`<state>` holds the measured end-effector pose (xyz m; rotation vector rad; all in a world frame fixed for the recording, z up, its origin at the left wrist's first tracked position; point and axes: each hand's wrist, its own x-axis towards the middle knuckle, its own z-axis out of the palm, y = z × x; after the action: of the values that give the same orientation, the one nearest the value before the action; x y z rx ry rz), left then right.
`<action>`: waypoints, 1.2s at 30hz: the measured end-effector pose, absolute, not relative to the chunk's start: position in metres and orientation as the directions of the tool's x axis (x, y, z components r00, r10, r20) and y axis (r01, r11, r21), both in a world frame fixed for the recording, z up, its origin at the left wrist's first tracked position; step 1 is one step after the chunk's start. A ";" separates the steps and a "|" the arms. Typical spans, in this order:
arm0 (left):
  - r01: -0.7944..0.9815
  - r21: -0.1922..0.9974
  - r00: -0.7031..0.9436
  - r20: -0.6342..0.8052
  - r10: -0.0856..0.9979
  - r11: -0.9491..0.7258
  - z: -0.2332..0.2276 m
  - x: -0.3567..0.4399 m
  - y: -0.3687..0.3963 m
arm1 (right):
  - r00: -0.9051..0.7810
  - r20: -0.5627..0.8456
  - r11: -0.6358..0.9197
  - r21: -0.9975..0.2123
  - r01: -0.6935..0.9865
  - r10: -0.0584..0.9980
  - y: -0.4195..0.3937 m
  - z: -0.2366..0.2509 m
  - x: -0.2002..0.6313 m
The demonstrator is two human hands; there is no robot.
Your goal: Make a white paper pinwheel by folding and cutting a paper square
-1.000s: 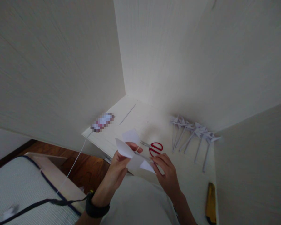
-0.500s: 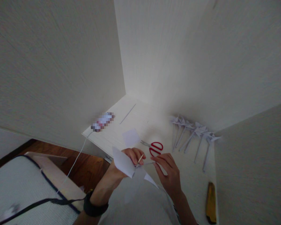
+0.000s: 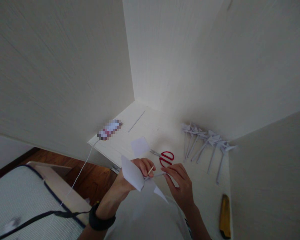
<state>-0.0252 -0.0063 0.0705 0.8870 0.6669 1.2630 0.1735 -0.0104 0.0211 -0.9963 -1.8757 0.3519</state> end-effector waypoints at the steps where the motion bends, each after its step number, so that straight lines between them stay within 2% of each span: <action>1: -0.511 0.857 0.197 0.045 0.979 0.063 0.070 -0.025 -0.006 | -0.218 0.609 0.626 -0.607 0.490 0.762 -0.010 0.021 0.174; 11: -0.531 0.846 0.204 0.087 0.975 0.036 0.063 -0.023 -0.004 | -0.227 0.604 0.625 -0.604 0.494 0.764 -0.010 0.022 0.174; 18: -0.520 0.850 0.190 0.018 0.982 0.085 0.069 -0.024 -0.006 | -0.212 0.610 0.623 -0.611 0.488 0.764 -0.009 0.025 0.173; 27: -0.527 0.850 0.205 0.092 0.974 0.030 0.055 -0.025 -0.001 | -0.225 0.605 0.625 -0.607 0.491 0.764 -0.009 0.023 0.173; 36: -0.531 0.844 0.192 0.032 0.981 0.077 0.062 -0.025 -0.004 | -0.241 0.600 0.630 -0.605 0.486 0.763 -0.009 0.022 0.173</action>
<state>-0.0251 -0.0036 0.0615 0.8579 0.6659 1.2676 0.1732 -0.0089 0.0223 -0.9911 -1.8997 0.3648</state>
